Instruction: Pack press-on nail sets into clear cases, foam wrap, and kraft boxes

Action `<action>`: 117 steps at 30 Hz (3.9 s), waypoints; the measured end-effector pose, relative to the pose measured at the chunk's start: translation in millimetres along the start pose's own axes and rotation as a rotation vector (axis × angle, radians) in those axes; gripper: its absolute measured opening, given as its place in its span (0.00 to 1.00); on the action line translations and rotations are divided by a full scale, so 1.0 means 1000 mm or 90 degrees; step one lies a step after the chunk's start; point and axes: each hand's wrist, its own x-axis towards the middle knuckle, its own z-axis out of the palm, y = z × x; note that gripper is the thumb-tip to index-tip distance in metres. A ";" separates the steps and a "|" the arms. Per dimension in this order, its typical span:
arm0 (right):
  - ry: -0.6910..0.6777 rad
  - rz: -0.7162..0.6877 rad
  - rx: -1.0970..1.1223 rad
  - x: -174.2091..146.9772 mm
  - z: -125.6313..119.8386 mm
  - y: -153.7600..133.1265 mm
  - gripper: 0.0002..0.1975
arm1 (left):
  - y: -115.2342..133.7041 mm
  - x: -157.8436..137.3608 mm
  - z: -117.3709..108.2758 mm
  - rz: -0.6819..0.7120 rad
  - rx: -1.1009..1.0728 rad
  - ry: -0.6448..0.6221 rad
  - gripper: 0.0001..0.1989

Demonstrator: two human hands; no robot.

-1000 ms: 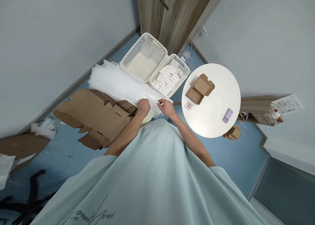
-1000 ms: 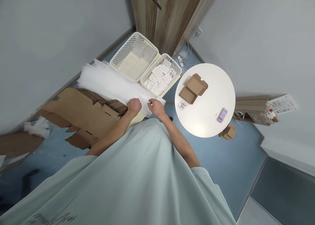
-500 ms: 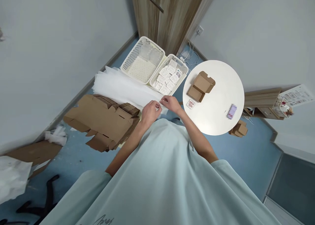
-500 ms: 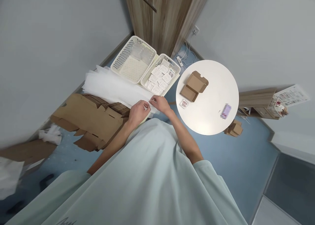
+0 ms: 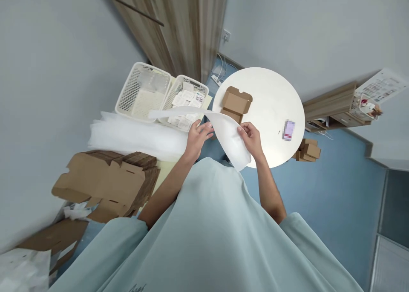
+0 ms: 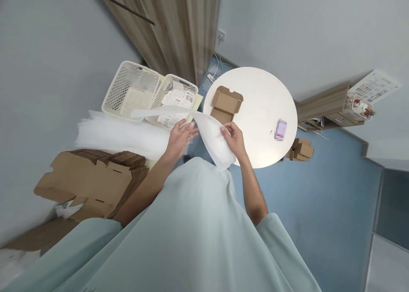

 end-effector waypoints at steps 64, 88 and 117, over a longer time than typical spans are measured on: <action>0.188 0.385 -0.167 0.026 -0.211 0.297 0.03 | -0.152 0.124 0.188 0.041 0.831 -0.201 0.22; 0.243 0.453 -0.279 -0.031 -0.226 0.294 0.10 | -0.151 0.098 0.114 -0.014 0.998 -0.269 0.40; 0.220 0.530 -0.279 -0.072 -0.199 0.300 0.05 | -0.199 0.060 0.230 0.089 0.913 -0.536 0.37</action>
